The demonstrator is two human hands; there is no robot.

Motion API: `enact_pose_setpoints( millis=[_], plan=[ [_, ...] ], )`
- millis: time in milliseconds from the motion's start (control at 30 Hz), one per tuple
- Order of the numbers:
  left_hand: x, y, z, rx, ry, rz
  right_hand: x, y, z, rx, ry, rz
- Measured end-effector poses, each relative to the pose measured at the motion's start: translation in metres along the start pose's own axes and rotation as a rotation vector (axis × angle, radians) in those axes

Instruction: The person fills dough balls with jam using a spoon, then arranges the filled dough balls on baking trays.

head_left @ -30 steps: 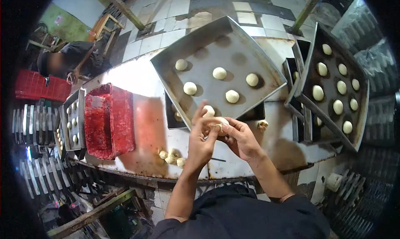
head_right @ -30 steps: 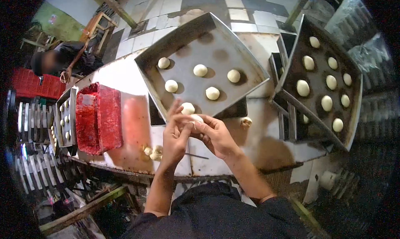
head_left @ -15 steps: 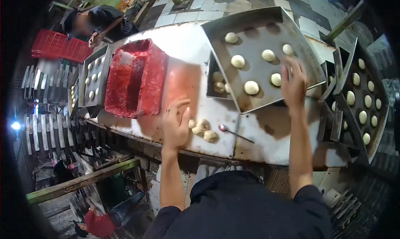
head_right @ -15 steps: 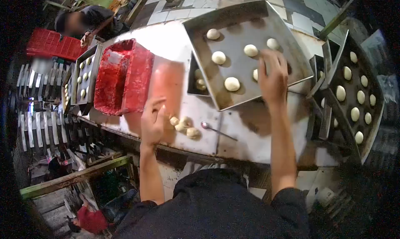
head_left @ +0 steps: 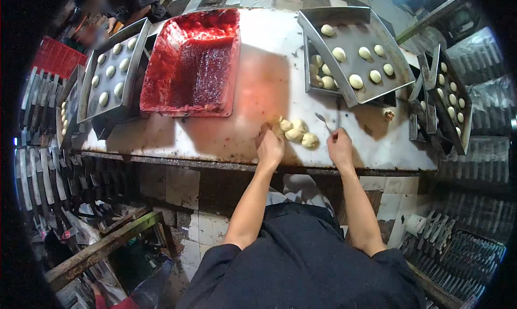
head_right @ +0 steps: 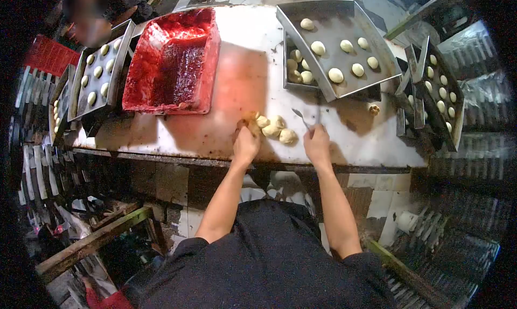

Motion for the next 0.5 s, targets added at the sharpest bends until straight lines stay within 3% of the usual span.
enact_pose_setpoints(
  millis=[67, 100, 167, 267, 400, 500],
  plan=[
    [0.019, -0.013, -0.006, 0.03, -0.222, -0.018, -0.012, -0.005, 0.045, -0.075, 0.593, 0.196],
    [0.016, -0.012, 0.018, 0.049, -0.152, 0.122, -0.016, -0.012, 0.076, -0.072, 0.857, 0.266],
    [0.038, -0.04, 0.036, 0.028, -0.25, 0.252, -0.055, -0.01, 0.104, 0.048, 0.942, 0.409],
    [0.077, -0.089, 0.061, 0.144, -0.523, 0.419, -0.112, 0.003, 0.095, -0.023, 0.852, 0.481],
    [0.107, -0.135, 0.053, 0.398, -1.176, 0.239, -0.051, -0.017, 0.083, -0.074, 1.271, 0.71],
    [0.085, -0.121, 0.038, 0.334, -1.154, 0.226, -0.007, -0.034, 0.05, -0.047, 1.446, 0.846]
  ],
)
Point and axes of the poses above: each hand's wrist, its own y-axis towards the middle knuckle, its own x-axis out of the back of the hand, z = x × y, the point moved 7 cm from there along y, towards the middle knuckle, and after that the axes turned 13 degrees about -y, right-handed, at the moved point
